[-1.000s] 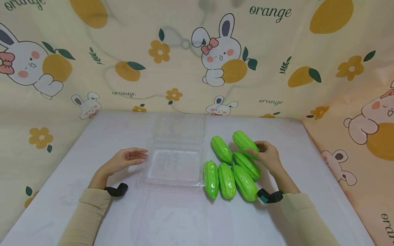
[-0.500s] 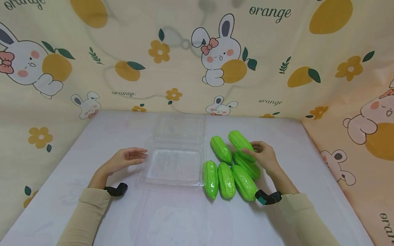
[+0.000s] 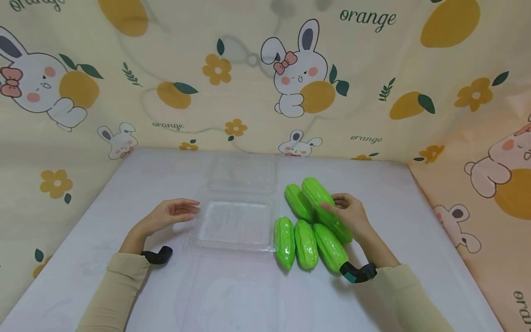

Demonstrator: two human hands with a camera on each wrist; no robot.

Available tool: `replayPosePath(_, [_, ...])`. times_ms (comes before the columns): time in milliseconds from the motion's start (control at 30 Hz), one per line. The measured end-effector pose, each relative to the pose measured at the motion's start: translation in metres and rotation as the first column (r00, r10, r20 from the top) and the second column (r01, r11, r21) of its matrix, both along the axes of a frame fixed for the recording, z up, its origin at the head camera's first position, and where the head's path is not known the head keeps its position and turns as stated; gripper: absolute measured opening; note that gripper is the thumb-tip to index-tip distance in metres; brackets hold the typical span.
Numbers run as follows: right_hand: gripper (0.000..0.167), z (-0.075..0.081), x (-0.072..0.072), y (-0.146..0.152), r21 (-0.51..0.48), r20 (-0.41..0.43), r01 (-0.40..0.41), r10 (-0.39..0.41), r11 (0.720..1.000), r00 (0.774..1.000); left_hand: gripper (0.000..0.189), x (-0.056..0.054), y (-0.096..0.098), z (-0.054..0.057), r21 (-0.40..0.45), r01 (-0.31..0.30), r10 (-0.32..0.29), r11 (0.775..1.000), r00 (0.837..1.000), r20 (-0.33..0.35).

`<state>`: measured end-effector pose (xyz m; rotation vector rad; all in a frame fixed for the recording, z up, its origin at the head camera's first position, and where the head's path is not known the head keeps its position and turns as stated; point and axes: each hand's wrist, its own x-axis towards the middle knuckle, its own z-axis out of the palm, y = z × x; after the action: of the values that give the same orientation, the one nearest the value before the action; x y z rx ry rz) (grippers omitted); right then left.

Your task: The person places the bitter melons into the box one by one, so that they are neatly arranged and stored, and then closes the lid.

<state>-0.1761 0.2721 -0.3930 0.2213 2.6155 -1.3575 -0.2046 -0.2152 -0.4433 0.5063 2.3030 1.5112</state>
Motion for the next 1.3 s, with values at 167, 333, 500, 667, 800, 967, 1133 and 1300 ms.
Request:
replayPosePath(167, [0.071, 0.001, 0.001, -0.004, 0.009, -0.008, -0.018, 0.018, 1.0, 1.0, 0.051, 0.001, 0.0, 0.001, -0.014, -0.001, 0.001, 1.0, 1.0, -0.002])
replayPosePath(333, [0.071, 0.002, 0.002, -0.009, 0.012, -0.001, -0.046, 0.046, 0.999, 0.999, 0.05, 0.0, 0.0, 0.001, -0.014, -0.004, 0.004, 1.0, 1.0, -0.004])
replayPosePath(500, [0.073, 0.001, 0.002, -0.013, -0.019, 0.027, -0.06, 0.061, 0.998, 0.998, 0.051, 0.0, 0.0, 0.0, -0.018, -0.006, 0.005, 1.0, 1.0, -0.009])
replayPosePath(667, [0.073, 0.002, 0.002, -0.017, -0.037, 0.04, -0.071, 0.072, 0.997, 0.997, 0.051, 0.0, 0.0, 0.0, -0.022, -0.004, 0.004, 1.0, 1.0, -0.006])
replayPosePath(800, [0.073, 0.003, 0.003, -0.02, -0.055, 0.055, -0.074, 0.077, 0.996, 0.995, 0.051, 0.0, 0.0, 0.001, -0.02, -0.004, 0.004, 1.0, 1.0, 0.002])
replayPosePath(967, [0.074, 0.003, 0.003, -0.023, -0.101, 0.103, -0.078, 0.089, 0.992, 0.991, 0.052, 0.001, 0.0, 0.002, -0.015, -0.006, 0.006, 1.0, 1.0, 0.004])
replayPosePath(1133, [0.075, 0.002, 0.003, -0.026, -0.133, 0.139, -0.094, 0.113, 0.987, 0.984, 0.052, 0.002, 0.0, 0.002, -0.015, -0.002, 0.002, 1.0, 1.0, 0.0])
replayPosePath(1300, [0.076, 0.003, 0.003, -0.029, -0.176, 0.165, -0.088, 0.117, 0.98, 0.979, 0.051, 0.001, 0.0, 0.002, -0.018, -0.006, 0.006, 1.0, 1.0, -0.002])
